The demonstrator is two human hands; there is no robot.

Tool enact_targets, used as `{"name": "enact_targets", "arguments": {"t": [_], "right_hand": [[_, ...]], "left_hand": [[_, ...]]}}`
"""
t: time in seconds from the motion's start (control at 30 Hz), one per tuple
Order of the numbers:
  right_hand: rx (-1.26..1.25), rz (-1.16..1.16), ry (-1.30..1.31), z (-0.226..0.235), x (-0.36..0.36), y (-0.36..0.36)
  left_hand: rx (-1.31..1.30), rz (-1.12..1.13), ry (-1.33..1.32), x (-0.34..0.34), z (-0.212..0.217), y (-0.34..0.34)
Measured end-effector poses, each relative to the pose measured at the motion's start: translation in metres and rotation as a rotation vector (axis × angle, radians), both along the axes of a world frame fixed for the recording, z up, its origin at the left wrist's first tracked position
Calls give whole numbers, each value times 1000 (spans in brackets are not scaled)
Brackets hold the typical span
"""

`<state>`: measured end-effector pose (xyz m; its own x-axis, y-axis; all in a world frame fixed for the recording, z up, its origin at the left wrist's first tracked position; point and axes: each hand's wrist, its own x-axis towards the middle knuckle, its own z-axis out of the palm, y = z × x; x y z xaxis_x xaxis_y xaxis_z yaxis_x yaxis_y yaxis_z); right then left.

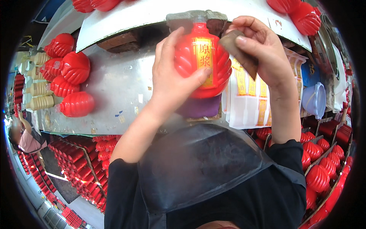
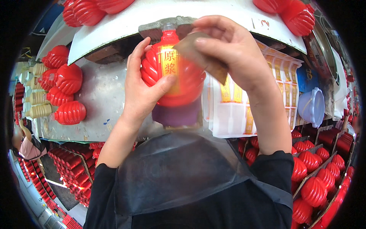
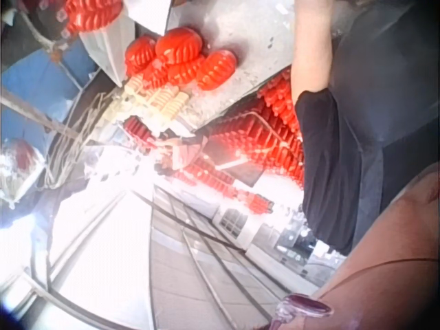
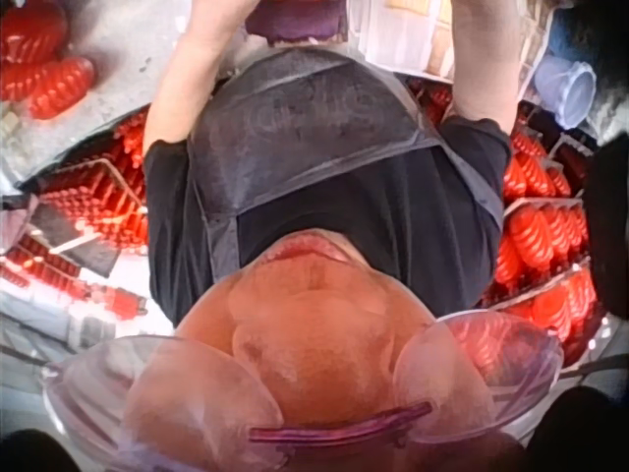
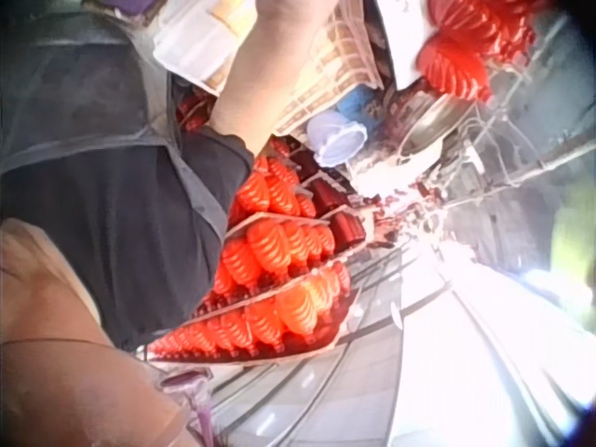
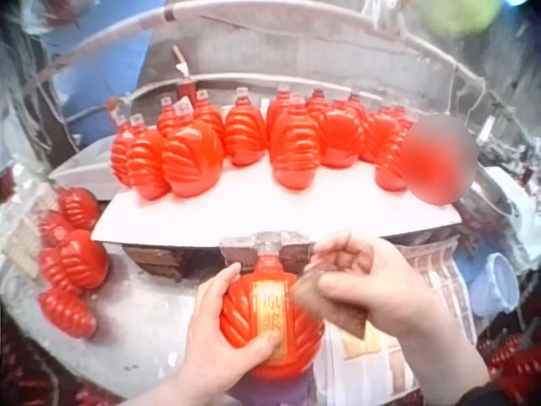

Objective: The person removes a label from a cream-colored bottle using scissors, then applies gold labels to red bottles. The person handles multiple bottles and labels, placing finished bottles on the floor.

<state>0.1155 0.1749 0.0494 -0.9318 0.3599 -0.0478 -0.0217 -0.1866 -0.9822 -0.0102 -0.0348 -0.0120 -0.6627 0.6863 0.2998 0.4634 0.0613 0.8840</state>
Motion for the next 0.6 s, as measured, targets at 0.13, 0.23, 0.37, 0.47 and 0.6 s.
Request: {"name": "enact_targets", "arguments": {"t": [0.13,0.23,0.37,0.47,0.6], "right_hand": [[1152,55,184,8,-17,-23],[1376,-227,344,8,-25,-26],[1381,32,465,-5,12,-52],[1384,29,648,-24,33,-82],[1222,24,515,-19,43,-81]], "left_hand": [[-9,23,-6,0,-3,1],[32,31,-6,2,-9,-2],[195,-37,-191,-2,-19,-4],[143,-111,-134,-7,-24,-7],[94,-87,-127,-6,-26,-7]]}}
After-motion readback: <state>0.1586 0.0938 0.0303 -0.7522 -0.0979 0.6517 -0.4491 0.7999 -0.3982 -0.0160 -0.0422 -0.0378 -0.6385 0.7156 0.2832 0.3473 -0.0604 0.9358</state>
